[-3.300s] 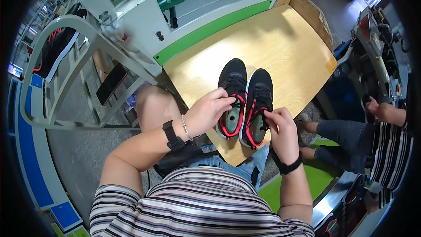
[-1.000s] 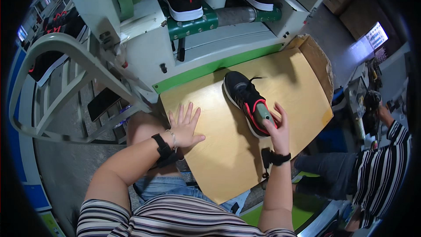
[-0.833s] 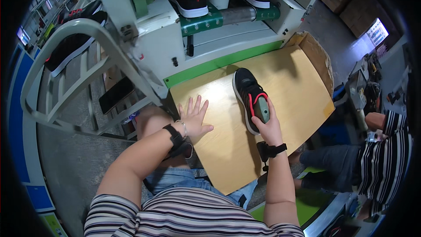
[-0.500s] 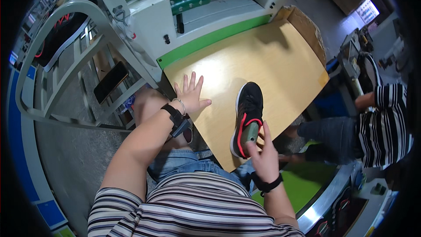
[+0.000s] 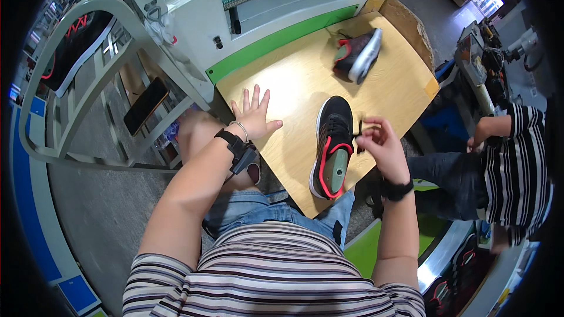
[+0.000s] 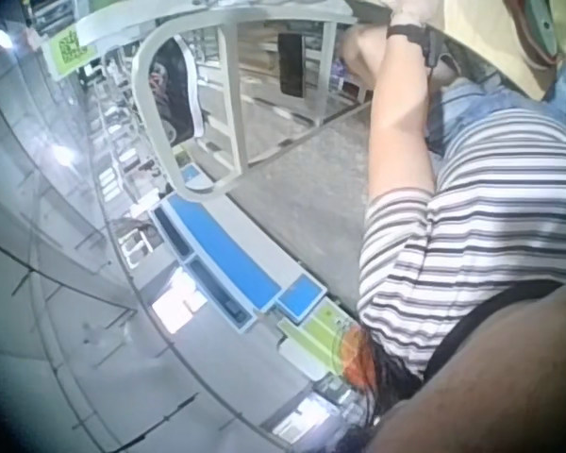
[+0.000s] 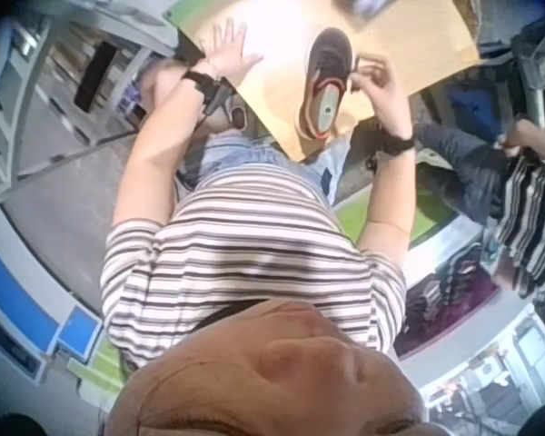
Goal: The recorder is inspecting and organizing shoes at a factory workstation, checking laces and placing them on a conveyor rack.
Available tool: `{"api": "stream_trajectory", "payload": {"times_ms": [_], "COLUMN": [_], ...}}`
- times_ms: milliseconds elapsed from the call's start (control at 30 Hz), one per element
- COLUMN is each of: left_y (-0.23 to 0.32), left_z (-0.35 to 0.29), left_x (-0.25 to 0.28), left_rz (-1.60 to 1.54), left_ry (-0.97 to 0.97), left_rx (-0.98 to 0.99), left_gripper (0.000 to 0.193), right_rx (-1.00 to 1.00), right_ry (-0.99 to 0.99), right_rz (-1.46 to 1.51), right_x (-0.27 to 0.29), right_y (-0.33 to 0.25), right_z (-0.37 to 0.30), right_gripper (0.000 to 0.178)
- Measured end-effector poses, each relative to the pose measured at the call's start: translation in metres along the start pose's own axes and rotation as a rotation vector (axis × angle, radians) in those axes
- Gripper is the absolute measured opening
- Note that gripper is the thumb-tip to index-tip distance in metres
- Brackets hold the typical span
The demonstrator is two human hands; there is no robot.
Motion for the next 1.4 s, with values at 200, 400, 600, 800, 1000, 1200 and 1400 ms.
{"api": "stream_trajectory", "payload": {"times_ms": [200,400,600,800,1000,1200,1400], "left_y": [0.003,0.011,0.041,0.13,0.14,0.127,0.061], "left_z": [-0.002,-0.001,0.039,0.159,0.201,0.106,-0.035], "left_x": [0.002,0.009,0.018,0.008,0.012,0.06,0.05], "left_rz": [0.013,0.012,-0.418,-1.329,-1.154,-0.533,-0.411], "left_ry": [-0.013,-0.012,0.236,-0.091,0.305,0.521,0.513], "left_rx": [0.026,0.033,-0.09,0.216,0.124,-0.493,-0.318], "left_gripper": [0.111,0.109,0.107,0.084,0.082,0.043,0.04], "right_rx": [0.263,0.328,0.301,0.092,0.149,0.184,0.201], "right_ry": [0.085,0.339,0.398,0.267,0.07,0.215,0.247], "right_rz": [-0.627,-0.699,-0.696,-0.813,-0.615,-0.47,-0.429], "right_x": [-0.041,-0.045,-0.056,-0.056,-0.082,-0.089,-0.094], "right_y": [-0.008,0.004,0.01,0.01,0.035,0.048,0.054], "right_z": [-0.047,-0.022,-0.033,-0.055,-0.057,-0.057,-0.056], "right_gripper": [0.013,0.011,0.018,0.056,0.101,0.09,0.087]}}
Point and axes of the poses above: each hand's wrist, its own z-axis towards the middle knuckle, its own x-axis out of the back of the hand, y = z × x, the point moved 2 cm from there along z, towards the middle knuckle, and after that the axes turned 13 degrees about -z, right-handed, at the moved point
